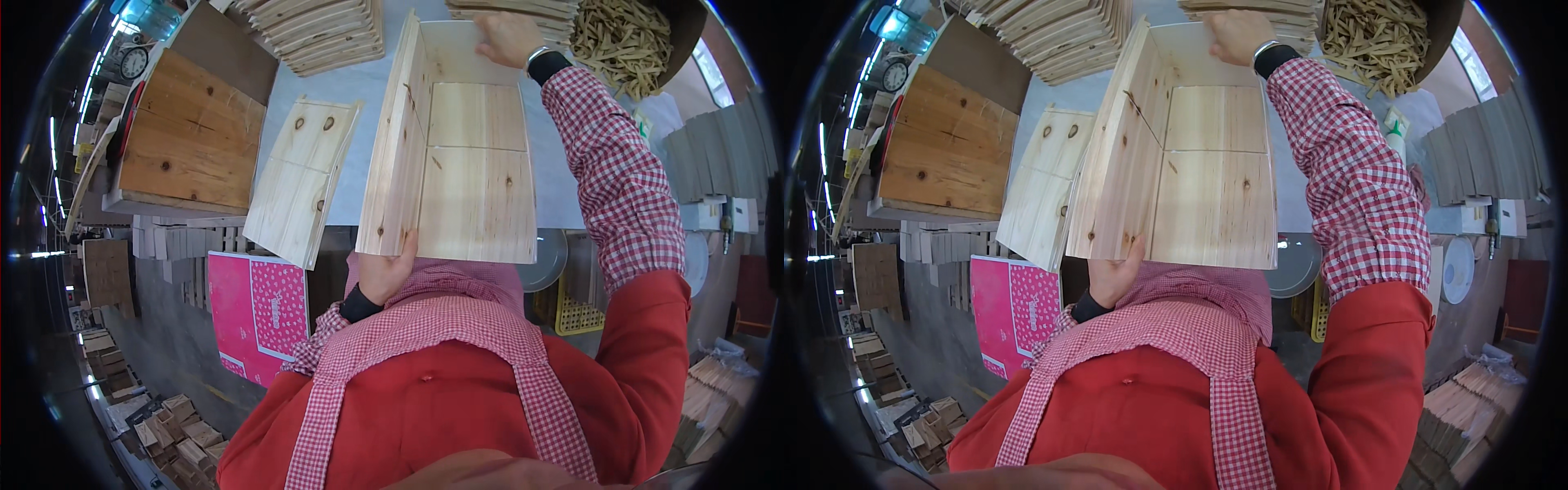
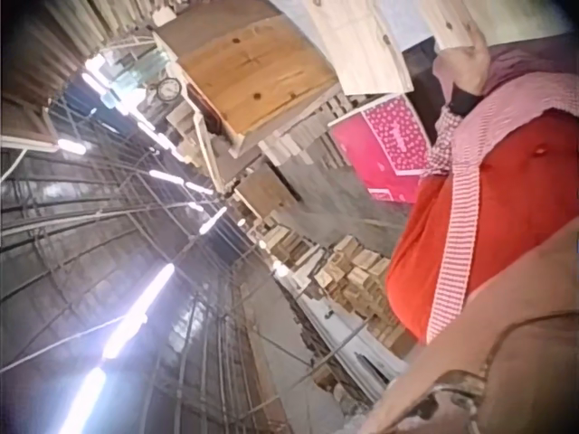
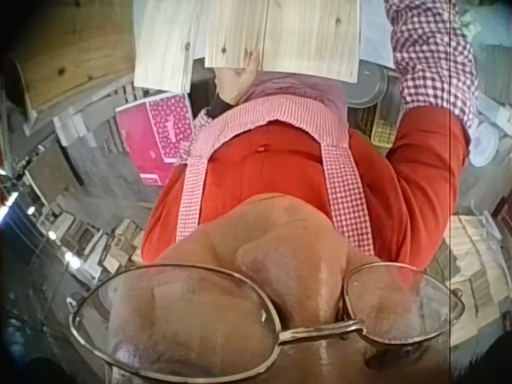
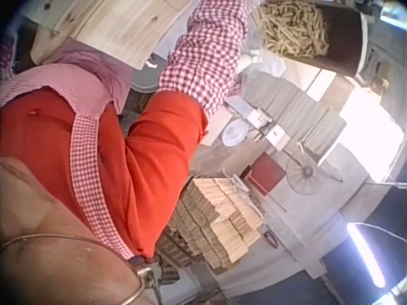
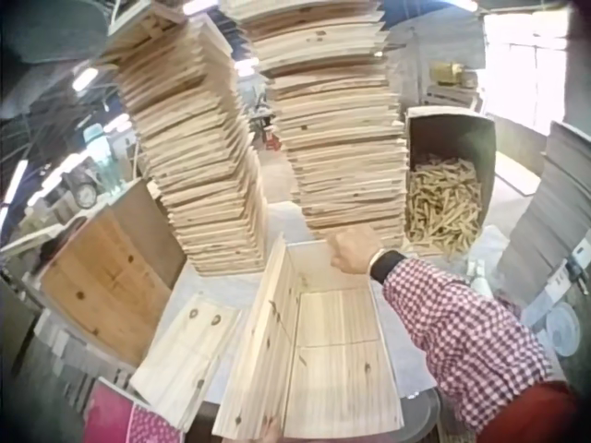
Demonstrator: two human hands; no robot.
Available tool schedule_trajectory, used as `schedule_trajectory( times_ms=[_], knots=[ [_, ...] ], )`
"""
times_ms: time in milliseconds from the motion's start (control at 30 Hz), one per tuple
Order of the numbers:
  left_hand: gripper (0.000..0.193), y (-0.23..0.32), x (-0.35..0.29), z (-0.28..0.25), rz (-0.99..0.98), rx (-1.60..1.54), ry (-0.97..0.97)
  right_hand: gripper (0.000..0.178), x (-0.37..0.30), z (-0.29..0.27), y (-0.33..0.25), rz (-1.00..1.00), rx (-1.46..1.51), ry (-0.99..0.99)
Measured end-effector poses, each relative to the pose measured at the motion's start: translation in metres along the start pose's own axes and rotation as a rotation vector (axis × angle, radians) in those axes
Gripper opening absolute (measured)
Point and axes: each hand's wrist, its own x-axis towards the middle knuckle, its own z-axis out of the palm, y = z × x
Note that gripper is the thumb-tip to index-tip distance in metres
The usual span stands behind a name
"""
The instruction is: Assembling wooden boxes by gluing and joining wooden planks together at a workbench.
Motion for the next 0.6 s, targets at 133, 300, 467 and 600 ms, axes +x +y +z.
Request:
schedule_trajectory(
  times_ms=[133,300,467,600],
  knots=[
    [0.021,0.001,0.0,-0.003,0.001,0.018,-0.004,0.04,0.0,-0.003,-0.003,-0.002,-0.039,-0.068],
    [0.023,-0.016,-0.004,0.001,-0.025,-0.055,-0.005,0.04,0.006,-0.002,0.003,0.025,-0.011,-0.084],
    [0.025,-0.013,-0.005,-0.002,-0.058,-0.061,-0.005,0.038,-0.004,-0.001,-0.004,-0.011,-0.02,-0.034],
    [0.025,-0.01,-0.002,-0.003,-0.021,-0.014,-0.018,0.04,-0.004,0.002,-0.003,-0.007,-0.016,-0.016]
  ],
)
